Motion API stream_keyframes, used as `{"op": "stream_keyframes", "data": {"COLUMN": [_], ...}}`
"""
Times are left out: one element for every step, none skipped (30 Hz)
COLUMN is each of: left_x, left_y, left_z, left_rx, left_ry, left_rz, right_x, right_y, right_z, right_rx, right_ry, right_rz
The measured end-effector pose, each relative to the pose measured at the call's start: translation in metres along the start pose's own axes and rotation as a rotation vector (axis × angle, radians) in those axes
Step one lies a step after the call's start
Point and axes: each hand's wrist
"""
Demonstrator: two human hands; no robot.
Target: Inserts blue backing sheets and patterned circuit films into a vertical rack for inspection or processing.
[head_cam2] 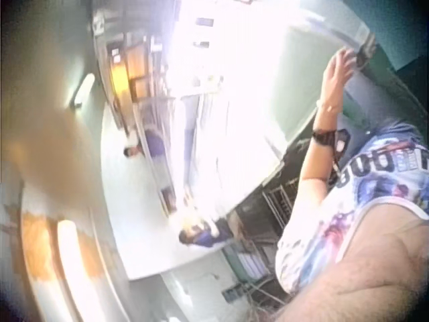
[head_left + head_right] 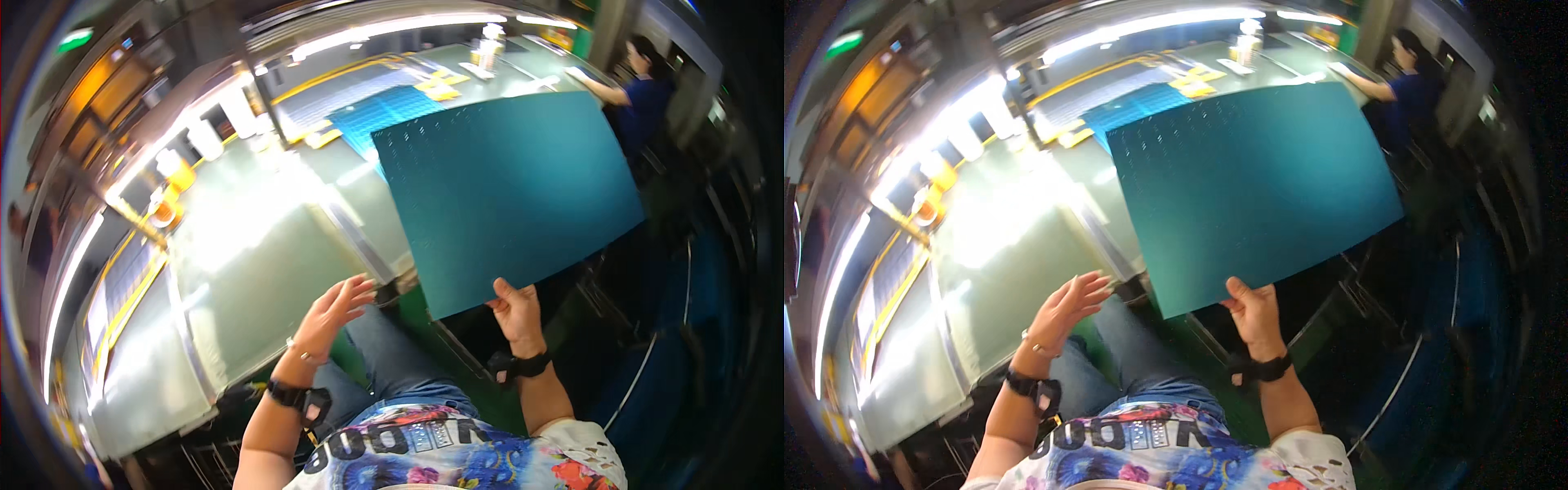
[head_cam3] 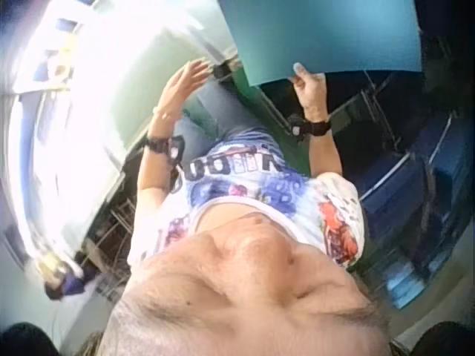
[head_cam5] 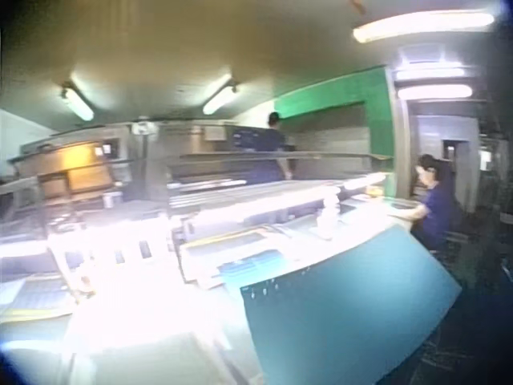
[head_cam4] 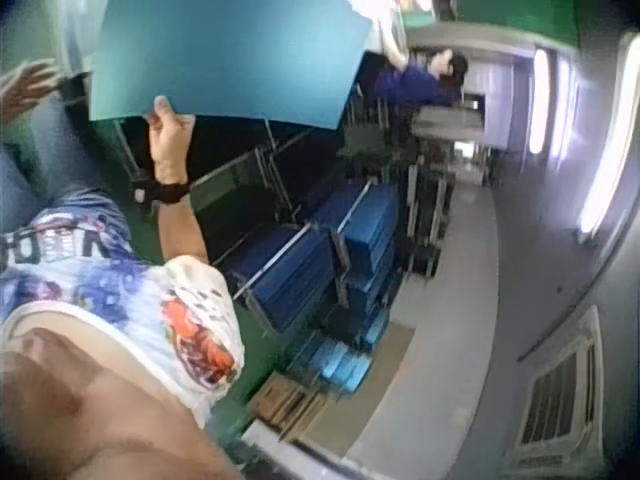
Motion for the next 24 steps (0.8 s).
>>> {"op": "stream_keyframes", "data": {"left_x": [0.0, -0.002, -0.004, -0.008, -0.013, -0.017, -0.053, -0.082, -0.092, -0.12, -0.146, -0.171, -0.192, -0.217, -0.232, -0.241, -0.229, -0.247, -0.264, -0.266, -0.265, -0.265, -0.267, -0.269], "left_y": [-0.006, -0.011, -0.013, -0.011, -0.01, -0.011, -0.014, -0.003, 0.011, 0.032, 0.052, 0.075, 0.098, 0.125, 0.147, 0.161, 0.161, 0.171, 0.181, 0.175, 0.168, 0.162, 0.161, 0.162], "left_z": [0.003, 0.008, 0.01, 0.011, 0.016, 0.026, 0.059, 0.074, 0.067, 0.073, 0.079, 0.081, 0.082, 0.087, 0.088, 0.092, 0.081, 0.098, 0.115, 0.118, 0.115, 0.113, 0.109, 0.105], "left_rx": [0.013, -0.002, -0.017, -0.009, -0.01, -0.019, 0.017, 0.155, 0.155, 0.138, 0.157, 0.137, 0.136, 0.19, 0.158, 0.146, 0.12, 0.052, -0.015, -0.013, -0.05, -0.087, -0.083, -0.112], "left_ry": [0.014, 0.162, 0.311, 0.319, 0.286, 0.252, 0.319, 0.46, 0.478, 0.418, 0.359, 0.347, 0.334, 0.312, 0.27, 0.281, 0.318, 0.266, 0.214, 0.222, 0.155, 0.087, 0.093, -0.011], "left_rz": [-0.04, -0.062, -0.069, -0.098, -0.386, -0.658, -0.863, -0.762, -0.817, -0.853, -0.873, -0.885, -0.958, -0.9, -0.902, -0.888, -0.842, -0.861, -0.881, -0.881, -0.912, -0.941, -0.949, -0.97], "right_x": [0.006, 0.016, 0.028, 0.039, 0.049, 0.056, 0.069, 0.081, 0.087, 0.085, 0.076, 0.061, 0.047, 0.036, 0.025, 0.018, 0.015, 0.02, 0.027, 0.03, 0.024, 0.015, 0.008, 0.009], "right_y": [0.0, -0.001, 0.0, 0.005, 0.009, 0.014, 0.019, 0.023, 0.025, 0.025, 0.014, -0.004, -0.024, -0.044, -0.067, -0.09, -0.111, -0.129, -0.146, -0.158, -0.17, -0.176, -0.179, -0.176], "right_z": [-0.016, -0.033, -0.044, -0.061, -0.082, -0.102, -0.119, -0.121, -0.117, -0.115, -0.106, -0.092, -0.078, -0.064, -0.052, -0.044, -0.038, -0.039, -0.042, -0.048, -0.061, -0.069, -0.075, -0.072], "right_rx": [0.046, 0.117, 0.179, 0.229, 0.271, 0.284, 0.299, 0.424, 0.548, 0.481, 0.482, 0.259, 0.022, -0.147, -0.318, -0.441, -0.56, -0.683, -0.809, -0.727, -0.718, -0.738, -0.757, -0.711], "right_ry": [0.0, 0.05, 0.105, 0.162, 0.216, 0.289, 0.353, 0.297, 0.24, 0.444, 0.448, 0.756, 1.052, 1.178, 1.291, 1.288, 1.292, 1.336, 1.374, 1.452, 1.633, 1.735, 1.83, 1.812], "right_rz": [0.065, 0.078, 0.081, 0.11, 0.139, 0.269, 0.412, 0.55, 0.679, 0.842, 0.838, 0.848, 0.844, 0.682, 0.509, 0.433, 0.35, 0.393, 0.436, 0.506, 0.523, 0.566, 0.617, 0.641]}}
Point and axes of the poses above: each hand's wrist, its own y-axis away from the middle knuckle, its own x-axis out of the palm, z = x × y, and after that the axes turned 4 degrees about -y, right-handed
